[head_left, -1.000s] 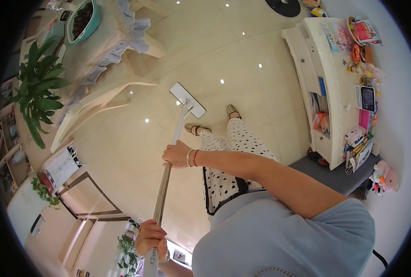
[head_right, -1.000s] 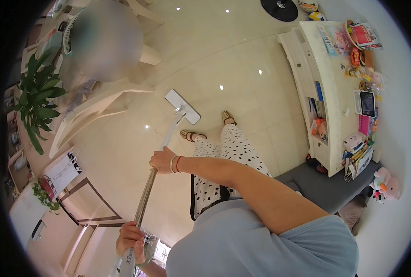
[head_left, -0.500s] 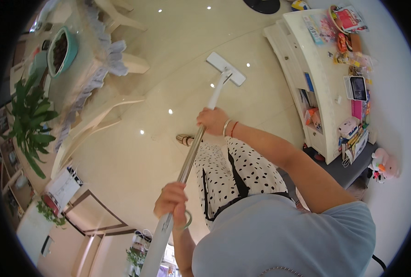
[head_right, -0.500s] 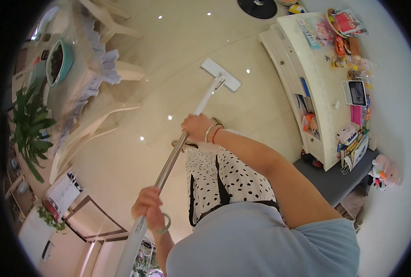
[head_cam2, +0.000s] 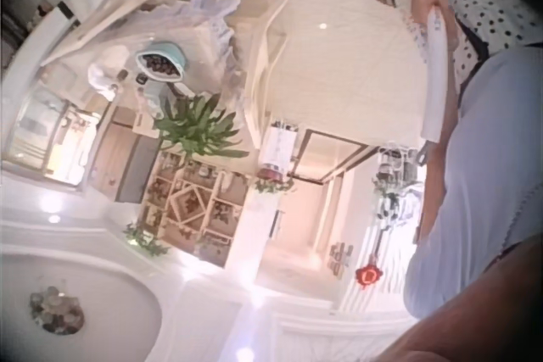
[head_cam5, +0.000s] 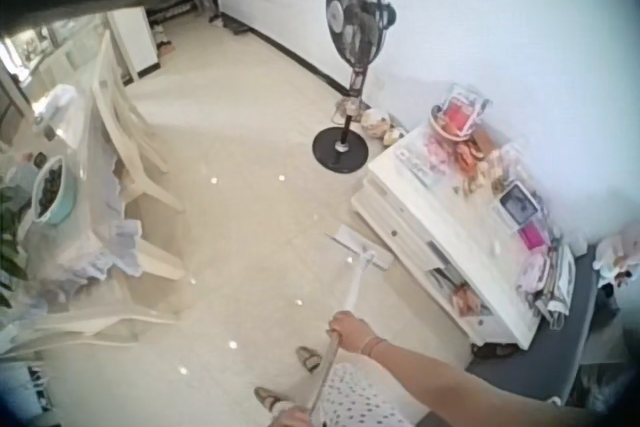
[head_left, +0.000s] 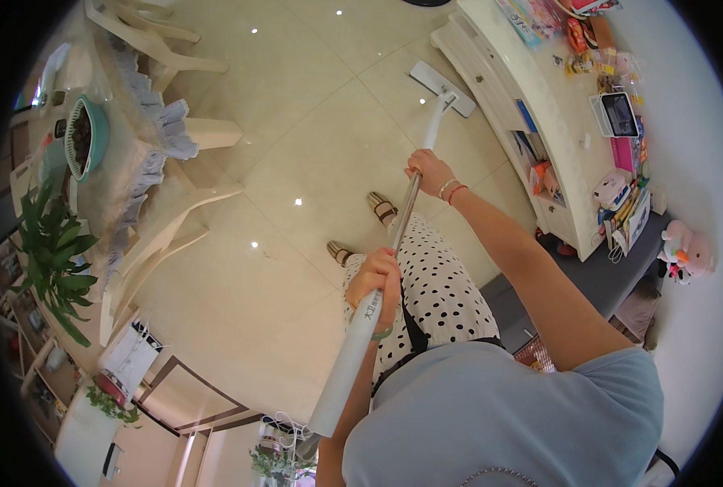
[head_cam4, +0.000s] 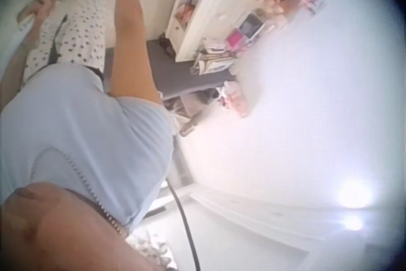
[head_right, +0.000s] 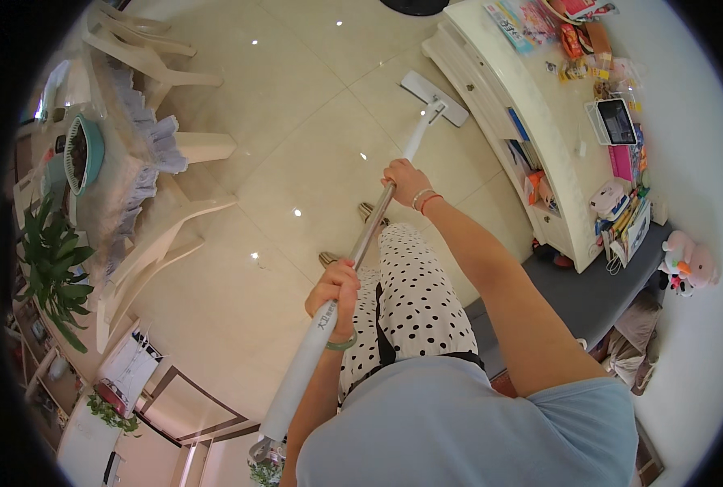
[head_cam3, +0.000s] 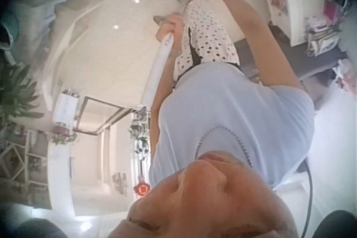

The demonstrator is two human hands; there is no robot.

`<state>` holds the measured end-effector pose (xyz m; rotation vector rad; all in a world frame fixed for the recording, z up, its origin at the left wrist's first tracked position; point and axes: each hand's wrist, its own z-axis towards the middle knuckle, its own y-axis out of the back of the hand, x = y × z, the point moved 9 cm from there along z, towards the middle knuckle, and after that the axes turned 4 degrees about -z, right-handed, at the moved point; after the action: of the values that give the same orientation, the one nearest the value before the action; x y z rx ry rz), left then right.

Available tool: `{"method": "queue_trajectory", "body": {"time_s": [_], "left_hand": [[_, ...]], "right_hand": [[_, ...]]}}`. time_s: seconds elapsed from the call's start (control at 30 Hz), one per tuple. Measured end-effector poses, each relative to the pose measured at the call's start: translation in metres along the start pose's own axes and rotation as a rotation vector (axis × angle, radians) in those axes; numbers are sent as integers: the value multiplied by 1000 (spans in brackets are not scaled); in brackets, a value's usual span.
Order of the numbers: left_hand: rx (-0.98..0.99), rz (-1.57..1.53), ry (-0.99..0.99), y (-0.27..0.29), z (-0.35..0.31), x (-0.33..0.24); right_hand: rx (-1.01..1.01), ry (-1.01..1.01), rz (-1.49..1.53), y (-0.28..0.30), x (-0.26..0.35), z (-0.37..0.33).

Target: The person mops the tiled floor of a living area using a flat mop. They move the mop back and forth across the floor, navigating around furniture such as a dining table, chairs, a sofa, and a fan. The person continues mopping different sections of the room throughout the video.

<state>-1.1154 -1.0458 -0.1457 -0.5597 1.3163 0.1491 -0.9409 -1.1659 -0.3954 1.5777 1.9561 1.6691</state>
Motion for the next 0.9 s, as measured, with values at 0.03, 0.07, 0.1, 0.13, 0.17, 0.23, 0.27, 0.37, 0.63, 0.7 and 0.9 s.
{"method": "queue_trajectory", "body": {"time_s": [0.03, 0.07, 0.1, 0.13, 0.17, 0.23, 0.27, 0.37, 0.63, 0.7, 0.9], "left_hand": [[14, -4, 15, -2, -7, -1], [14, -36, -1, -4, -13, -3], [30, -36, 7, -7, -20, -5], [42, -35, 14, -7, -28, -8], [48, -27, 19, -5, -36, -16], [72, -5, 31, 1, -53, -30], [85, 7, 42, 7, -64, -36], [107, 10, 80, 30, -79, -51], [-69, 125, 177, 168, -136, -152], [-112, 213, 151, 196, -157, -191], [-222, 472, 134, 234, -203, -282]], "right_hand": [[-14, -7, 15, -3, -1, -13], [-57, -4, 29, -6, -5, -26], [-100, -1, 42, -9, -7, -41], [-141, 6, 54, -13, -6, -54], [-152, 14, 80, -18, 0, -65], [-170, 26, 126, -27, 17, -88], [-153, 8, 158, -34, 26, -99], [-164, 25, 169, -55, 51, -122], [2, 173, 196, -145, 226, -127], [98, 231, 185, -172, 284, -128], [242, 415, 350, -230, 428, -155]]}}
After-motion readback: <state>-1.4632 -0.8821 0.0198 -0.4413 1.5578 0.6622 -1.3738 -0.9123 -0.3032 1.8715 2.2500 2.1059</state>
